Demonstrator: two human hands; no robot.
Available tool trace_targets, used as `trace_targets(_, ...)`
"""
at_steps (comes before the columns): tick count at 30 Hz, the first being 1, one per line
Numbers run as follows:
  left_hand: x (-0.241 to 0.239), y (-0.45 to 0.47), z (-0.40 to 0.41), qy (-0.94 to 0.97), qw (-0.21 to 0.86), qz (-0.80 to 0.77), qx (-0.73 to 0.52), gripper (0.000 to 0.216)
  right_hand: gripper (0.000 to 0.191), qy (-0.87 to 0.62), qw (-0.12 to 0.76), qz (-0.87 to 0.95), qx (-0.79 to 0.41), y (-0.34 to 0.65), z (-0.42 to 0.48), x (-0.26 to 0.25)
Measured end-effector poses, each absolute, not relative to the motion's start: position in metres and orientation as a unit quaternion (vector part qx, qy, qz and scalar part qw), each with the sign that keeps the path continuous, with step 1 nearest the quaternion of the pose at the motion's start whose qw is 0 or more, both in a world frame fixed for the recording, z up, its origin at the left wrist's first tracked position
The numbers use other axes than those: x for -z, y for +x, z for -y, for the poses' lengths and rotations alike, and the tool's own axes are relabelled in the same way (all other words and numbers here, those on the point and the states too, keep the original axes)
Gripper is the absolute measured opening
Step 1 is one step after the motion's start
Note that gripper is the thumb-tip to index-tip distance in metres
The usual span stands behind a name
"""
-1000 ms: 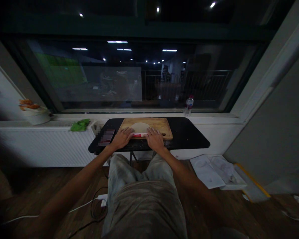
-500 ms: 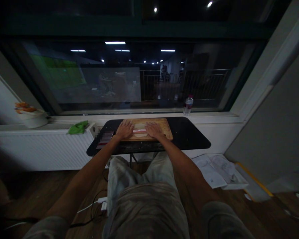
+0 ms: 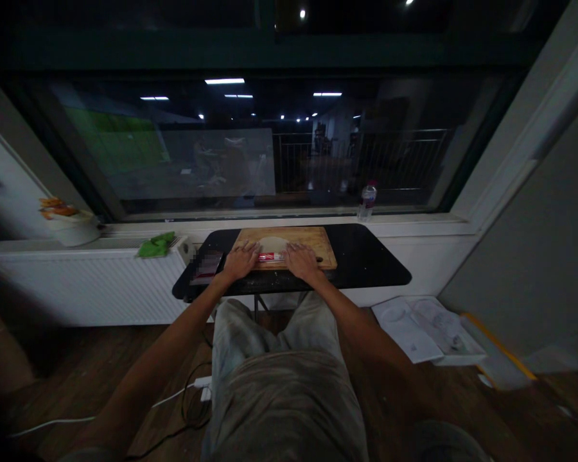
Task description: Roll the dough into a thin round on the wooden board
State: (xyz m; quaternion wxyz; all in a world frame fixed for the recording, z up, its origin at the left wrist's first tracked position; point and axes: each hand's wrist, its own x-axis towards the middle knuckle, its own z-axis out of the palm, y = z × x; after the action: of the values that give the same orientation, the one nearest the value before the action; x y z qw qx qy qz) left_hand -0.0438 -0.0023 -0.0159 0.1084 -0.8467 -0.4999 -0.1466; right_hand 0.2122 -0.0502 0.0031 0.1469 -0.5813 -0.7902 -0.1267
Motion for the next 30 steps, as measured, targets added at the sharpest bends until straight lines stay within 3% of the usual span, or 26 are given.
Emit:
trace_targets(10, 0.021, -0.047, 0.01, -0.847, 0.129, 0.492, 0.152, 0.055, 0.057, -0.594, 0.185, 0.771, 0.137, 0.208, 0.067, 0.007)
trace_targets(24, -0.023, -0.021, -0.023, -0.803, 0.152, 0.549, 0.176, 0.058, 0.054, -0.632, 0.107, 0.761, 0.102, 0.218, -0.015, -0.015)
trace_targets(30, -0.021, 0.002, 0.01, -0.826, 0.137, 0.52, 0.167, 0.035, 0.053, -0.63, 0.152, 0.755, 0.102, 0.22, -0.01, -0.011)
